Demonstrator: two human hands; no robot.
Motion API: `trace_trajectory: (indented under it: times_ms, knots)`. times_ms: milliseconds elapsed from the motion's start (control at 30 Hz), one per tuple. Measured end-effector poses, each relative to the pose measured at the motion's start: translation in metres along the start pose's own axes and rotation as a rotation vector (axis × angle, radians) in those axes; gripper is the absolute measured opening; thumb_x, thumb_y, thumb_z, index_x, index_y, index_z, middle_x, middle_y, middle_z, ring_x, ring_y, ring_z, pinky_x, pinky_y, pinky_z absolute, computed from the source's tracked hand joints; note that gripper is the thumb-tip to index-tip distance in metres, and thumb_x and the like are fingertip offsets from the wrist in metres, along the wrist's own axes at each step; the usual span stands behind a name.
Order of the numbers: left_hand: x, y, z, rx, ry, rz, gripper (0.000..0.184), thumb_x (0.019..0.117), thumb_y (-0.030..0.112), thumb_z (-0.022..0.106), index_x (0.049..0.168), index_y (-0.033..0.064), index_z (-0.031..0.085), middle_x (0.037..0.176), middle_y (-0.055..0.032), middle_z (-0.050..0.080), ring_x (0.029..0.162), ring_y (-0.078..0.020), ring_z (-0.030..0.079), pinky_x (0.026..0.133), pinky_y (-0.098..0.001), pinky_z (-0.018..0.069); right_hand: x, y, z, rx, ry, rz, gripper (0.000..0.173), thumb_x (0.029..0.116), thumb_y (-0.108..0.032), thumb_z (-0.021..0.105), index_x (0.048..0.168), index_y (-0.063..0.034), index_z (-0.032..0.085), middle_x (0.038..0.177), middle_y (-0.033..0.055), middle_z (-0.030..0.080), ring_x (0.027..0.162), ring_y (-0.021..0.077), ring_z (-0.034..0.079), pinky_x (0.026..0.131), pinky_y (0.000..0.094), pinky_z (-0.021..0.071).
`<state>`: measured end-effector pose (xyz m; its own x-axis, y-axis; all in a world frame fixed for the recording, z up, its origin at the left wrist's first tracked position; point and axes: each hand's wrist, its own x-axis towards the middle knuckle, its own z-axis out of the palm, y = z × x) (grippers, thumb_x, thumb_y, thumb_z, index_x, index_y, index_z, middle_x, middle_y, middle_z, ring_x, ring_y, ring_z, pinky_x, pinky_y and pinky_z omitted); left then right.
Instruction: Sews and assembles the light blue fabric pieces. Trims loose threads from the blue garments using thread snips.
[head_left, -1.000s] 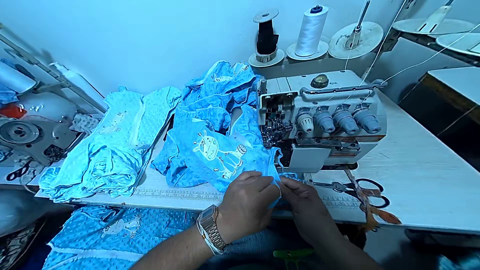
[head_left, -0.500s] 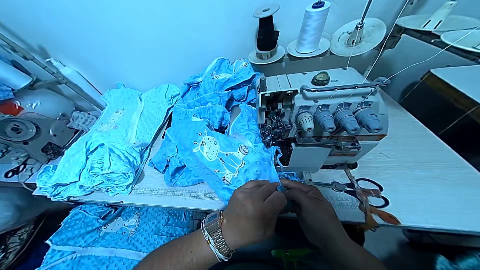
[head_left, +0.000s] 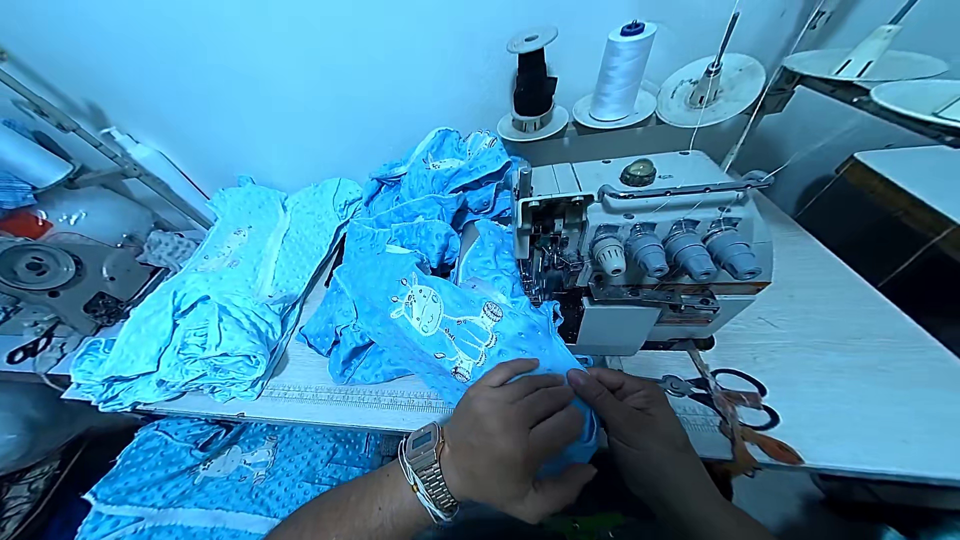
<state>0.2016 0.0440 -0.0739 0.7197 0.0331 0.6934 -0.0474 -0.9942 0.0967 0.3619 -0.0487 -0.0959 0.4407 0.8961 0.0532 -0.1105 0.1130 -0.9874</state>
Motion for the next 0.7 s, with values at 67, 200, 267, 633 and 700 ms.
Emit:
trace_trajectory:
  times_ms: [67, 200, 267, 633, 700]
  knots:
    - [-0.002, -0.005, -0.004, -0.003, 0.059, -0.078, 0.041, 0.103, 0.044, 0.048, 0.095, 0.0106, 0.071, 0.103, -0.0062, 0.076, 0.108, -0.0158, 0.071, 0.108, -0.0409, 0.0486, 0.003, 0.0, 0.001, 0.01, 0.0, 0.015, 0.028, 0.1012, -0.02, 0.061, 0.078, -0.0081, 0.071, 0.068, 0.0046, 0.066, 0.06, 0.009, 0.063, 0.057, 0.0218, 0.0543]
    - [-0.011, -0.02, -0.027, 0.275, 0.126, -0.425, 0.034, 0.0948, 0.04, 0.057, 0.091, 0.0114, 0.075, 0.098, -0.0049, 0.074, 0.096, -0.02, 0.069, 0.083, -0.0417, 0.0537, 0.015, -0.002, 0.006, 0.054, 0.01, 0.069, 0.028, 0.1027, -0.016, 0.058, 0.08, -0.0059, 0.071, 0.068, 0.0063, 0.067, 0.06, 0.0107, 0.065, 0.057, 0.0249, 0.0562]
    - [-0.018, -0.03, -0.039, 0.391, -0.055, -0.685, 0.05, 0.0793, 0.046, 0.072, 0.113, 0.0087, 0.073, 0.123, -0.0166, 0.066, 0.112, -0.037, 0.063, 0.088, -0.058, 0.0505, 0.02, -0.003, 0.008, 0.087, 0.009, 0.105, 0.028, 0.1038, -0.015, 0.057, 0.081, -0.0045, 0.071, 0.069, 0.0078, 0.067, 0.061, 0.0115, 0.065, 0.058, 0.0262, 0.0562]
    - [0.069, -0.134, -0.087, 0.388, -0.203, -0.566, 0.013, 0.082, 0.005, 0.075, 0.083, -0.0035, 0.065, 0.084, -0.0223, 0.066, 0.083, -0.0432, 0.067, 0.072, -0.064, 0.05, 0.017, -0.015, 0.045, 0.229, 0.052, 0.275, 0.024, 0.1082, -0.013, 0.05, 0.093, 0.0, 0.064, 0.082, 0.0123, 0.07, 0.068, 0.018, 0.071, 0.059, 0.0314, 0.0626]
    - [0.088, -0.139, -0.085, 0.568, -0.041, -0.293, 0.004, 0.08, 0.0, 0.068, 0.083, -0.0006, 0.065, 0.093, -0.0232, 0.068, 0.092, -0.0443, 0.066, 0.083, -0.0617, 0.045, 0.014, -0.012, 0.057, 0.287, 0.12, 0.264, 0.025, 0.1088, -0.013, 0.048, 0.092, -0.0005, 0.063, 0.083, 0.0116, 0.069, 0.068, 0.0177, 0.072, 0.06, 0.0315, 0.0629]
